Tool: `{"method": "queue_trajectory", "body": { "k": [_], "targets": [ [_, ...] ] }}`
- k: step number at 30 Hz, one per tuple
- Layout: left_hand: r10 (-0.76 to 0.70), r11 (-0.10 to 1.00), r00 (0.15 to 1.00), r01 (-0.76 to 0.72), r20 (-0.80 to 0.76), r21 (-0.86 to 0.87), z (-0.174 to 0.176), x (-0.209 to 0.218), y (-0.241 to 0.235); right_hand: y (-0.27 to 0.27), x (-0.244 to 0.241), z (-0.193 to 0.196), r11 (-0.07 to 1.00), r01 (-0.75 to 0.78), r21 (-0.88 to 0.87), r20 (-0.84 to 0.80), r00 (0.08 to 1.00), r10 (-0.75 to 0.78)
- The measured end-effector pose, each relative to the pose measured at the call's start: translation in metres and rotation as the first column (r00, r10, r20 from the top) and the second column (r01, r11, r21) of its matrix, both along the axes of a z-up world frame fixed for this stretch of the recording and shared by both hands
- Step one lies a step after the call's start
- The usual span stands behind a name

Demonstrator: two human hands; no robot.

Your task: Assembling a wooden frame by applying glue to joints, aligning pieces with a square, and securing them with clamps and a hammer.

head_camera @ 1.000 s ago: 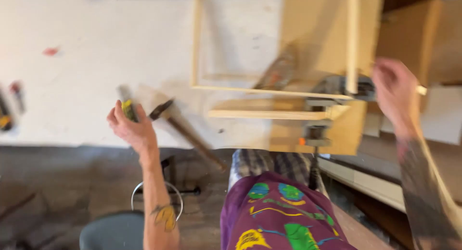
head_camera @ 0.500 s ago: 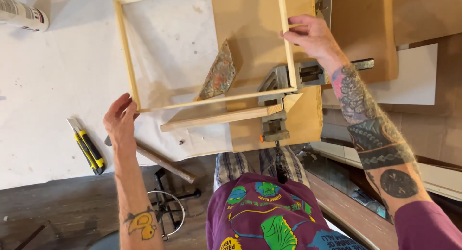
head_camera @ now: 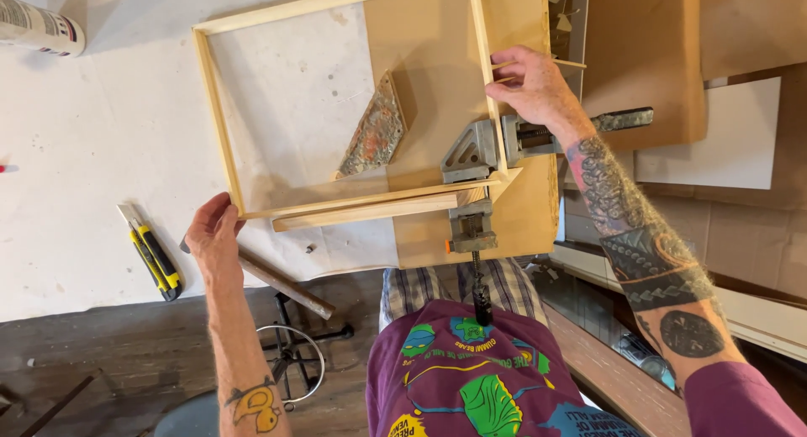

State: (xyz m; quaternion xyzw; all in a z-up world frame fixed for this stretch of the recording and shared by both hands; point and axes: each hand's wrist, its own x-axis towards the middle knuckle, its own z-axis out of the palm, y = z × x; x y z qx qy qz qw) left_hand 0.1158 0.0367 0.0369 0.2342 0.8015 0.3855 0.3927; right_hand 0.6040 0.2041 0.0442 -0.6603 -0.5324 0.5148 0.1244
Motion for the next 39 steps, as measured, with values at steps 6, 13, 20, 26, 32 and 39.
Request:
{"method": "queue_trajectory", "body": {
  "k": [6, 13, 20, 26, 32, 39],
  "targets": [
    [-0.196, 0.979, 0.85, 0.143, -0.488, -0.144, 0.006, 0.032, 0.016, -0.005, 0.001, -0.017, 0.986, -0.049, 0.16, 0.069, 0.997, 0.039],
    [-0.645, 0.75, 0.735, 0.661, -0.209, 0.013, -0.002, 0.156, 0.086, 0.002, -0.002, -0.013, 0.996, 0.013, 0.093, 0.054, 0.998, -0.018],
    [-0.715, 0.698, 0.685, 0.684, 0.142, 0.211, 0.012, 0.218, 0.102, 0.008, 0.001, -0.01, 0.996, 0.087, -0.018, -0.042, 0.995, -0.088],
    [-0.668, 0.738, 0.676, 0.656, 0.311, 0.159, 0.006, 0.268, 0.09, 0.012, 0.001, -0.012, 0.988, 0.098, -0.122, -0.111, 0.988, -0.111],
    [-0.714, 0.69, 0.647, 0.715, 0.266, 0.111, 0.016, 0.278, 0.089, 0.012, 0.006, -0.016, 0.997, 0.028, -0.074, -0.083, 0.996, -0.035],
    [-0.761, 0.635, 0.618, 0.772, 0.199, 0.029, 0.027, 0.281, 0.093, 0.01, 0.009, -0.023, 0.996, 0.025, -0.088, -0.125, 0.992, -0.036]
  ]
}}
